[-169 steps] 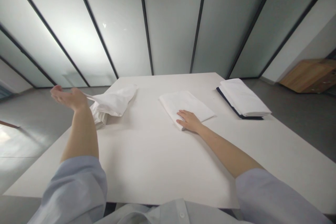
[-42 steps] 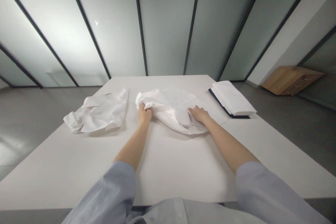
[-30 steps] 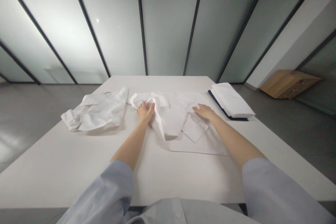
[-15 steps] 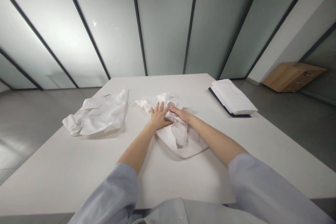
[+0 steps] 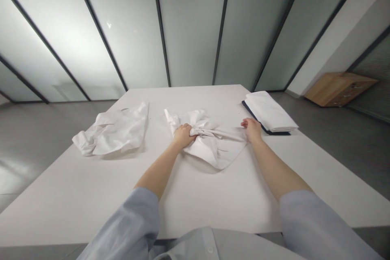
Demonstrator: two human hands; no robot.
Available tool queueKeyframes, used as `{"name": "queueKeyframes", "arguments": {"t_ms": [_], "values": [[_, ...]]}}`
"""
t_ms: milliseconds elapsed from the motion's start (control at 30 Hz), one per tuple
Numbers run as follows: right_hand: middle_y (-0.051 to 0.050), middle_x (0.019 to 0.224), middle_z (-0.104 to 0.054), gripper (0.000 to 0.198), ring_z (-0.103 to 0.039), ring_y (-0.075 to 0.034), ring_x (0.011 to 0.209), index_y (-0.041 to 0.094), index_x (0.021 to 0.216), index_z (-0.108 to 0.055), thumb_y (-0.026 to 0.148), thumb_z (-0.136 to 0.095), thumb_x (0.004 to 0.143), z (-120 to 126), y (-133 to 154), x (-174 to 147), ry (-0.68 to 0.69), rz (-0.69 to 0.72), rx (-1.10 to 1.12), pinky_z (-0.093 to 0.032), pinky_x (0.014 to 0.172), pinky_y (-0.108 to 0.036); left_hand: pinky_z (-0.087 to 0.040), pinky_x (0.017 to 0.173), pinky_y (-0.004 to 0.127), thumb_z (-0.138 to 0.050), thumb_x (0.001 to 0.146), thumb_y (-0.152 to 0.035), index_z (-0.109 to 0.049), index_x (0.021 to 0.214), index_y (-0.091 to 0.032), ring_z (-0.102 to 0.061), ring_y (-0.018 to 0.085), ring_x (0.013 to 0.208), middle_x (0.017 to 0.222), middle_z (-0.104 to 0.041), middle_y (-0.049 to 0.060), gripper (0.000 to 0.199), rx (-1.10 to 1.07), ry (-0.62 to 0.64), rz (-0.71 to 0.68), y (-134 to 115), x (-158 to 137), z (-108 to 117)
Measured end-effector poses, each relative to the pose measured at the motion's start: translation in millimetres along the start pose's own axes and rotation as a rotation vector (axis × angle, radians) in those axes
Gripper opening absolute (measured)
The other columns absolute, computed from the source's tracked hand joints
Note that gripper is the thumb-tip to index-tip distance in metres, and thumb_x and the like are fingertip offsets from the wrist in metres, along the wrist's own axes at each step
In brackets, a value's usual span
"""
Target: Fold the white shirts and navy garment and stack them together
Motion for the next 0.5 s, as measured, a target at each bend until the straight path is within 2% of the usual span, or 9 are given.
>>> {"name": "queueKeyframes", "arguments": {"t_ms": [67,133,233,367,433,500], "values": [[-0.002,0.059,-0.059,0.012,-0.064,-0.02,0.069,0.022,0.067,-0.052,0.028,-0.043,0.074,5.2,-8.5,9.6,-0.139,-0.094,0.12,-0.052,0.071,-0.032,-0.045,0.09,0.034,-0.06,0.084,-0.038,-0.063,0.091,-0.02,-0.059,0.025,0.103,0.104,-0.064,0.009,0.019,-0.023,-0.079,0.037,3.4,2.6,11.0],[-0.001,0.057,-0.057,0.011,-0.063,-0.02,0.066,0.022,0.068,-0.052,0.028,-0.044,0.073,3.9,-12.1,12.7,-0.153,-0.092,0.139,-0.052,0.067,-0.031,-0.046,0.088,0.033,-0.06,0.083,-0.032,-0.061,0.09,-0.021,-0.059,0.025,0.101,0.101,-0.063,0.009,0.014,-0.023,-0.195,0.093,8.8,3.9,31.5],[-0.001,0.056,-0.058,0.013,-0.06,-0.02,0.064,0.021,0.067,-0.055,0.031,-0.048,0.072,-2.9,-12.2,7.5,-0.026,0.001,0.0,-0.049,0.063,-0.031,-0.046,0.088,0.034,-0.06,0.082,-0.029,-0.058,0.094,-0.021,-0.058,0.024,0.101,0.101,-0.061,0.008,0.014,-0.021,-0.441,0.144,18.9,-0.8,79.8],[-0.002,0.058,-0.06,0.017,-0.057,-0.019,0.062,0.021,0.062,-0.057,0.033,-0.05,0.073,-9.4,-8.0,-4.4,0.136,0.144,-0.207,-0.044,0.063,-0.031,-0.043,0.095,0.037,-0.061,0.081,-0.027,-0.055,0.111,-0.02,-0.054,0.025,0.109,0.111,-0.057,0.007,0.031,0.01,-0.779,0.148,36.8,-22.4,163.3],[-0.002,0.058,-0.061,0.017,-0.057,-0.019,0.063,0.021,0.062,-0.057,0.032,-0.05,0.073,-10.8,-5.8,-8.3,0.173,0.198,-0.271,-0.042,0.063,-0.031,-0.041,0.1,0.038,-0.061,0.081,-0.027,-0.055,0.119,-0.021,-0.051,0.026,0.116,0.117,-0.056,0.008,0.039,0.064,-0.863,0.167,52.5,-35.1,201.9],[-0.002,0.059,-0.061,0.018,-0.056,-0.019,0.063,0.021,0.062,-0.058,0.031,-0.049,0.074,-12.0,-4.3,-10.5,0.203,0.228,-0.331,-0.04,0.062,-0.031,-0.038,0.105,0.04,-0.062,0.081,-0.025,-0.054,0.127,-0.022,-0.048,0.026,0.121,0.124,-0.053,0.007,0.047,0.113,-0.886,0.198,76.1,-46.1,228.8]]}}
Point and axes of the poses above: each hand's wrist, its own x-axis towards the middle knuckle, its own z-axis out of the back of the hand, y = z × x, the point moved 1 cm from there along x, towards the middle knuckle
